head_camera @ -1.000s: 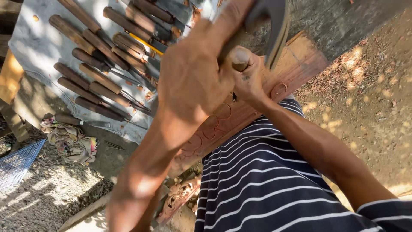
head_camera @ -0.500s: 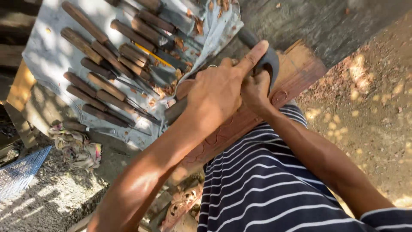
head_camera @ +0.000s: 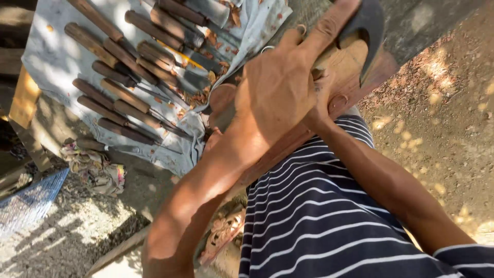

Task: The recorder is using a hammer and chisels to carve intricate floral designs into a piece of wood.

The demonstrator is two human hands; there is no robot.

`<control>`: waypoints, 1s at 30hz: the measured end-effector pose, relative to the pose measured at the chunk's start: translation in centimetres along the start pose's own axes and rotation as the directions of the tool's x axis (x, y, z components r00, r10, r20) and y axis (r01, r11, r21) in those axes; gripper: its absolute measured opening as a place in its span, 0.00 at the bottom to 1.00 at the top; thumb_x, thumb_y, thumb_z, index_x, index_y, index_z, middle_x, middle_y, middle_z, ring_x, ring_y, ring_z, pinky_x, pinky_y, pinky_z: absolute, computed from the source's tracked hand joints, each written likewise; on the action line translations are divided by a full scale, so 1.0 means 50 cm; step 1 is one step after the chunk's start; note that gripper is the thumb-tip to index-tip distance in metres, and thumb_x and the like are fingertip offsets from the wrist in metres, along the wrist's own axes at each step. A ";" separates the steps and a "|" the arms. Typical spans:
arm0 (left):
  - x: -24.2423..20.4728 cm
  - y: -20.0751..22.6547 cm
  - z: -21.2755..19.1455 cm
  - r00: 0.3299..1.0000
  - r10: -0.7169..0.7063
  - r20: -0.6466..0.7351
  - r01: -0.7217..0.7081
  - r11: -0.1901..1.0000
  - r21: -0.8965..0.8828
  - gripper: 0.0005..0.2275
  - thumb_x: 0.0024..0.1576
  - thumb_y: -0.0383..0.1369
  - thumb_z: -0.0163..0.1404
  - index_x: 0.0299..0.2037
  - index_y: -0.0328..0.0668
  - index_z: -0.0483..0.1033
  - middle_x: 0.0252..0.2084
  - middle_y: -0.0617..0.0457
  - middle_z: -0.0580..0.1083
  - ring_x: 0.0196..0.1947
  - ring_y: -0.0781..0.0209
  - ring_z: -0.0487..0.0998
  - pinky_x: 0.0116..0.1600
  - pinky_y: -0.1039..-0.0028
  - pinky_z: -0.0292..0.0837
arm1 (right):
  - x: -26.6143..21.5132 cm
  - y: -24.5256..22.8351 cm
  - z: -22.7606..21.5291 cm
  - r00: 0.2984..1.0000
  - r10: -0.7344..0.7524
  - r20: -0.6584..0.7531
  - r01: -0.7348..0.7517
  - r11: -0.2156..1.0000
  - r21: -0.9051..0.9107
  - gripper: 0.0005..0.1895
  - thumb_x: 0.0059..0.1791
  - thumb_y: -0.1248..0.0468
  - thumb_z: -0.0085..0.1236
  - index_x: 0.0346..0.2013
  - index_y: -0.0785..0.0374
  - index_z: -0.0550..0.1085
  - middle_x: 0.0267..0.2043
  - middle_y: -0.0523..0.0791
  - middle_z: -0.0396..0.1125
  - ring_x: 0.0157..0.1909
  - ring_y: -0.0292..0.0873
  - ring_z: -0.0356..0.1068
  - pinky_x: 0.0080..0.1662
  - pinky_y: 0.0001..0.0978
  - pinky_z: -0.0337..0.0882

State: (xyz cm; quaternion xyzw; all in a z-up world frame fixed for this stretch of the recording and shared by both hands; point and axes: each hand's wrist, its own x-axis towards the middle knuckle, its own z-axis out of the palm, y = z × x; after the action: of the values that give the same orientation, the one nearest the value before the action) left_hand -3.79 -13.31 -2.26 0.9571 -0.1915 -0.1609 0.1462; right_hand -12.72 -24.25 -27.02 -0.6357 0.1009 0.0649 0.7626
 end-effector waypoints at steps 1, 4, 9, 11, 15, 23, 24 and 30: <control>0.003 -0.001 0.022 0.990 -0.014 -0.140 0.015 1.000 0.005 0.27 0.69 0.40 0.47 0.77 0.64 0.48 0.41 0.44 0.74 0.30 0.55 0.79 0.36 0.63 0.77 | 0.016 0.007 -0.008 1.000 0.030 0.003 -0.030 0.999 0.023 0.20 0.54 0.67 0.60 0.57 0.64 0.64 0.54 0.42 0.65 0.56 0.35 0.66 0.55 0.30 0.70; 0.032 -0.023 0.031 0.999 0.003 -0.040 0.003 0.988 0.155 0.26 0.71 0.38 0.44 0.77 0.65 0.46 0.37 0.44 0.74 0.28 0.54 0.79 0.35 0.61 0.77 | 0.045 0.033 -0.014 0.994 0.098 0.037 -0.101 0.992 0.075 0.16 0.55 0.66 0.58 0.56 0.63 0.67 0.54 0.41 0.66 0.55 0.34 0.66 0.55 0.27 0.69; 0.031 -0.003 0.023 0.991 0.057 -0.118 -0.047 0.995 0.085 0.31 0.64 0.43 0.48 0.76 0.66 0.47 0.38 0.46 0.75 0.29 0.53 0.79 0.34 0.64 0.78 | 0.046 0.045 -0.006 0.989 0.144 -0.018 -0.131 0.938 0.320 0.12 0.58 0.66 0.58 0.53 0.67 0.69 0.49 0.43 0.66 0.51 0.37 0.65 0.50 0.31 0.68; 0.040 -0.002 0.027 0.978 0.057 -0.201 -0.043 0.996 0.073 0.32 0.64 0.44 0.49 0.77 0.63 0.47 0.40 0.44 0.76 0.30 0.52 0.80 0.34 0.64 0.78 | 0.061 0.040 -0.007 0.994 0.092 -0.056 -0.051 0.861 0.505 0.12 0.60 0.66 0.60 0.50 0.72 0.69 0.45 0.45 0.65 0.46 0.40 0.64 0.44 0.36 0.67; 0.037 0.006 0.042 0.998 0.036 -0.057 -0.032 0.997 0.067 0.28 0.68 0.46 0.49 0.77 0.63 0.52 0.38 0.46 0.77 0.29 0.54 0.80 0.35 0.64 0.78 | 0.046 0.020 -0.010 0.993 0.114 0.026 -0.115 0.907 0.405 0.23 0.56 0.50 0.50 0.57 0.62 0.62 0.54 0.42 0.66 0.57 0.39 0.67 0.56 0.36 0.71; 0.059 0.025 0.090 0.999 0.024 -0.049 -0.018 0.993 0.119 0.27 0.63 0.43 0.50 0.73 0.65 0.59 0.36 0.46 0.77 0.29 0.55 0.80 0.34 0.64 0.78 | 0.063 0.052 -0.033 0.935 0.323 0.148 -0.333 0.654 0.680 0.24 0.59 0.46 0.38 0.61 0.57 0.66 0.58 0.43 0.66 0.61 0.42 0.67 0.63 0.38 0.69; 0.062 0.039 0.109 0.988 -0.019 -0.154 0.035 0.994 0.104 0.28 0.61 0.41 0.51 0.73 0.66 0.59 0.36 0.47 0.77 0.29 0.54 0.79 0.36 0.63 0.78 | 0.057 0.053 -0.034 0.925 0.343 0.165 -0.357 0.631 0.689 0.24 0.58 0.47 0.38 0.62 0.56 0.66 0.59 0.42 0.67 0.61 0.42 0.68 0.63 0.37 0.69; 0.043 -0.006 0.097 0.998 -0.004 -0.067 0.003 1.000 -0.014 0.30 0.58 0.38 0.53 0.72 0.66 0.60 0.36 0.50 0.78 0.33 0.53 0.80 0.40 0.61 0.76 | 0.026 -0.127 0.006 0.945 0.327 0.031 -0.278 0.746 0.604 0.13 0.58 0.58 0.46 0.55 0.59 0.68 0.50 0.43 0.68 0.53 0.42 0.70 0.55 0.40 0.72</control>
State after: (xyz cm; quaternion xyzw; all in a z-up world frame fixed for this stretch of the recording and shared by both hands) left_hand -3.59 -14.98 -7.28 0.9613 -0.1836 -0.1303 0.1589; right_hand -10.00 -25.16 -21.18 -0.3379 0.2469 0.1277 0.8992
